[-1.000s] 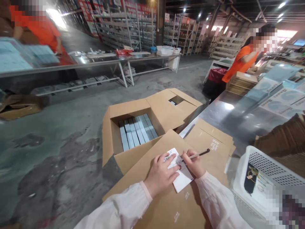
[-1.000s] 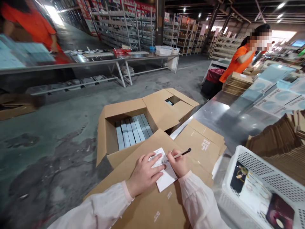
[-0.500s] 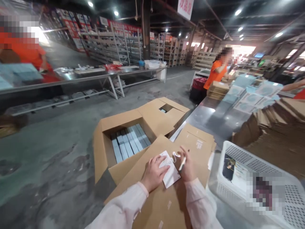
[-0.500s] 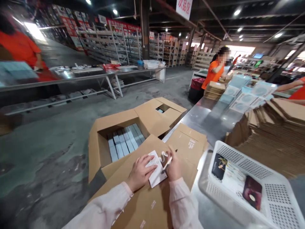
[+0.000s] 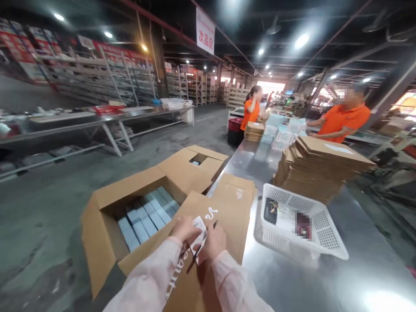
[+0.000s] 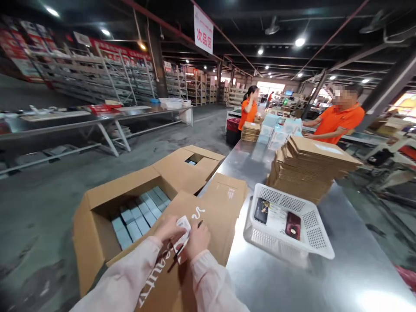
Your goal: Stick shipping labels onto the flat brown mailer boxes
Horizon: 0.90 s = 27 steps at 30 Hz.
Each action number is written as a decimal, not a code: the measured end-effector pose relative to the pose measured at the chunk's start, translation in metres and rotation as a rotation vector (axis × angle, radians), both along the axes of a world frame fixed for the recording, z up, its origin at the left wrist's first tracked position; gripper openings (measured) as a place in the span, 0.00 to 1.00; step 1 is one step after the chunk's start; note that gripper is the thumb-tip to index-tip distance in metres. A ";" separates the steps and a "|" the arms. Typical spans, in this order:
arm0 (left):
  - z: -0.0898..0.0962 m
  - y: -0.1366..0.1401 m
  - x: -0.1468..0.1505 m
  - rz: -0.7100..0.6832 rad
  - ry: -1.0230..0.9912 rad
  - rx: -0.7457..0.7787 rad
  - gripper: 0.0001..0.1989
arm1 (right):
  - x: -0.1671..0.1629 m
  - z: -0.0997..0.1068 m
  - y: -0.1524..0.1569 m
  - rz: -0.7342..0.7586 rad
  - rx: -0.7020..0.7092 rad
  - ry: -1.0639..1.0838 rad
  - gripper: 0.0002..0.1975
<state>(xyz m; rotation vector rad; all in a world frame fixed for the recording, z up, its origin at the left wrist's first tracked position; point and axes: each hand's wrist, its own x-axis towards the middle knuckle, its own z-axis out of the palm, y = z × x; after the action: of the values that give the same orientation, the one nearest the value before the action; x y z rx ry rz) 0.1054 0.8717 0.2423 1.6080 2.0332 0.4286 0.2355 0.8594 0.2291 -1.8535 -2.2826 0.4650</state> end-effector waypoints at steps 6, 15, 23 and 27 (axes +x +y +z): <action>0.012 -0.015 0.015 -0.202 -0.423 -0.003 0.10 | 0.039 -0.015 -0.026 -0.055 0.017 0.648 0.21; 0.030 0.005 0.140 -0.252 -0.801 0.034 0.30 | 0.230 0.005 -0.029 -0.359 -0.073 1.181 0.19; -0.016 0.054 0.216 -0.067 -0.895 0.063 0.25 | 0.399 -0.010 -0.006 -0.614 -0.068 1.150 0.29; -0.015 0.061 0.278 -0.049 -1.052 -0.124 0.30 | 0.408 -0.012 0.014 -0.611 -0.078 1.204 0.29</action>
<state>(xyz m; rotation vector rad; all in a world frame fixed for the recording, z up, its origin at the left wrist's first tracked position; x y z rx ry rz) 0.3839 0.9326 0.2276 0.9925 1.1742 0.8750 0.6440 0.8738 0.2167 -1.4831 -0.8878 1.1349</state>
